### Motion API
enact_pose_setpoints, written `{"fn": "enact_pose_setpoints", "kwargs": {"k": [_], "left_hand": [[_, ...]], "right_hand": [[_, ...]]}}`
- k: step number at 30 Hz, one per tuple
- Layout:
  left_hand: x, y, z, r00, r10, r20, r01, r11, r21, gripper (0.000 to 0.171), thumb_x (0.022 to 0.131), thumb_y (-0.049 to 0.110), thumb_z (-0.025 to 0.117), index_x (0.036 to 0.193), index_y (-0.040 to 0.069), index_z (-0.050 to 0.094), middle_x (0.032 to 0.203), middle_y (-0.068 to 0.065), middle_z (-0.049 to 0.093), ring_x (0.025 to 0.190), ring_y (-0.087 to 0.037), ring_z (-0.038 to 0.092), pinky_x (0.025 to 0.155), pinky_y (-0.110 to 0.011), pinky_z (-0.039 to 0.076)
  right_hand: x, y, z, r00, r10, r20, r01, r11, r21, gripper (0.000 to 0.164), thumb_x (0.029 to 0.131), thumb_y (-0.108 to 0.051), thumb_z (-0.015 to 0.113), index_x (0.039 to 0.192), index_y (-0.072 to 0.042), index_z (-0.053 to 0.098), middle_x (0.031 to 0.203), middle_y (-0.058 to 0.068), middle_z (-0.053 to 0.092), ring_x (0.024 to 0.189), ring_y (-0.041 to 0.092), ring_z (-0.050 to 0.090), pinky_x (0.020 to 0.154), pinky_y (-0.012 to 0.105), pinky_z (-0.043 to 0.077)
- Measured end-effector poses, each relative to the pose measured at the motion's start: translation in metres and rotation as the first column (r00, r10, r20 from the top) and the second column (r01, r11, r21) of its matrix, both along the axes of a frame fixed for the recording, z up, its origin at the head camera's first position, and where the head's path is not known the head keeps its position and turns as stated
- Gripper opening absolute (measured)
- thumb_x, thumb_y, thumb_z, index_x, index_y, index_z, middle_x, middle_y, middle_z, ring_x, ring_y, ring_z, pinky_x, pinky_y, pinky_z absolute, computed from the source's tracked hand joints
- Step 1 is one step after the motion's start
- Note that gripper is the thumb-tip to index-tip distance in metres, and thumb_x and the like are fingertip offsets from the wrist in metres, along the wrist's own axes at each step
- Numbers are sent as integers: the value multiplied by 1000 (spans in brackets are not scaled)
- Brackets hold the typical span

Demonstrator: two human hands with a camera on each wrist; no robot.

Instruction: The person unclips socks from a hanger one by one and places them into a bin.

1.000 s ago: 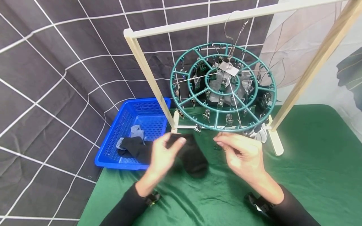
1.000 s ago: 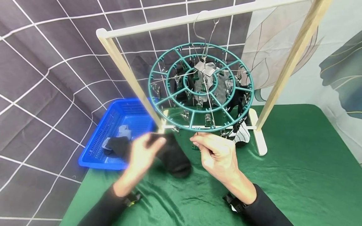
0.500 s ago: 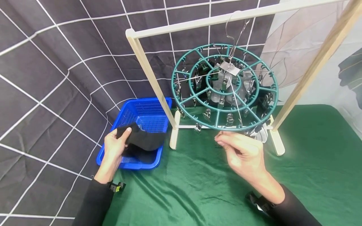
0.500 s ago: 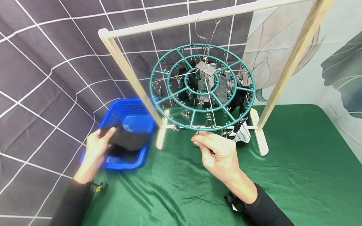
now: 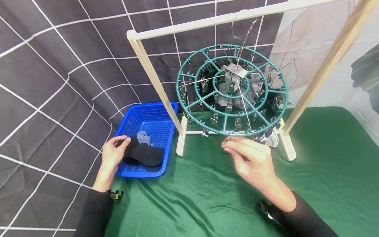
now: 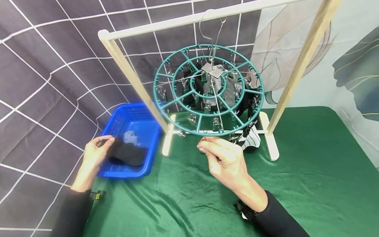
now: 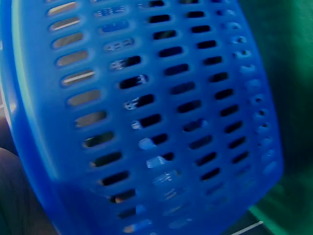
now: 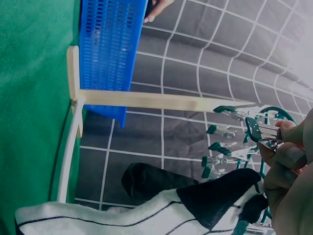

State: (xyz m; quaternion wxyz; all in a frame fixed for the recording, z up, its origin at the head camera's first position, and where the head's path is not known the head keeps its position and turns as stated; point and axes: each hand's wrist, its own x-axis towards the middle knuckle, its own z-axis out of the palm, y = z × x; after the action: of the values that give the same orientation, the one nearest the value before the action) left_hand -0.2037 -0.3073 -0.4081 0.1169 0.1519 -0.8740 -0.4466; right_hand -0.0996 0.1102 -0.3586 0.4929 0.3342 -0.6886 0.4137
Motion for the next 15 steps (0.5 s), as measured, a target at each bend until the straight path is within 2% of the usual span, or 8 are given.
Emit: {"fn": "enact_pose_setpoints", "kwargs": {"k": [2,4,6,7,9,10,12,15], "left_hand": [[6,3,5,997,7,-72,-11,998,-62,51,86,39,66,126,7,60,123,-15,63,111,-24,56,95,-39,44],[14,11,11,983,-7,-185,-20,989,-146,52,85,36,67,127,7,59,128,-17,61,117,-29,53,99,-46,41],[25,27,20,944,-54,-327,-25,972,-233,49,84,32,69,126,9,61,126,-16,62,115,-30,54,95,-50,43],[31,38,27,906,-101,-411,-15,963,-271,46,83,28,70,123,9,62,124,-15,63,113,-29,55,93,-50,44],[46,67,43,799,-243,-551,42,935,-351,41,81,21,72,119,8,66,119,-14,66,110,-27,57,91,-50,46],[54,83,53,726,-322,-607,80,917,-392,38,80,17,73,117,7,67,116,-13,67,109,-27,58,90,-49,46],[70,119,75,557,-478,-679,151,862,-483,34,78,9,74,111,4,69,111,-15,70,108,-28,59,91,-49,46],[90,170,107,308,-648,-697,231,762,-606,26,77,3,72,103,-1,71,104,-17,72,105,-30,61,89,-48,49]], "right_hand": [[0,0,0,1000,5,1,-5,1000,6,22,61,13,74,77,-1,76,73,13,73,70,23,69,69,26,59],[1,0,1,1000,5,3,-5,1000,17,21,61,13,75,77,-1,76,73,13,73,69,22,68,65,26,59],[2,0,3,1000,2,4,-3,1000,30,20,62,12,74,77,-1,76,73,12,73,69,22,68,61,27,59],[3,0,3,1000,4,3,-4,999,36,20,62,12,74,77,-1,76,73,12,73,68,21,68,60,28,58],[3,0,4,1000,8,0,-8,999,45,21,62,12,74,78,-1,76,73,12,73,68,21,67,58,29,58],[3,1,4,1000,10,-2,-10,999,47,21,62,12,74,79,-1,76,73,12,73,69,21,67,59,29,58],[3,1,4,1000,9,1,-9,999,53,21,63,11,74,80,-2,76,74,12,73,69,22,67,60,30,58],[3,2,3,1000,4,9,-4,998,62,21,64,10,75,81,-2,76,76,12,73,71,22,67,62,32,59]]}}
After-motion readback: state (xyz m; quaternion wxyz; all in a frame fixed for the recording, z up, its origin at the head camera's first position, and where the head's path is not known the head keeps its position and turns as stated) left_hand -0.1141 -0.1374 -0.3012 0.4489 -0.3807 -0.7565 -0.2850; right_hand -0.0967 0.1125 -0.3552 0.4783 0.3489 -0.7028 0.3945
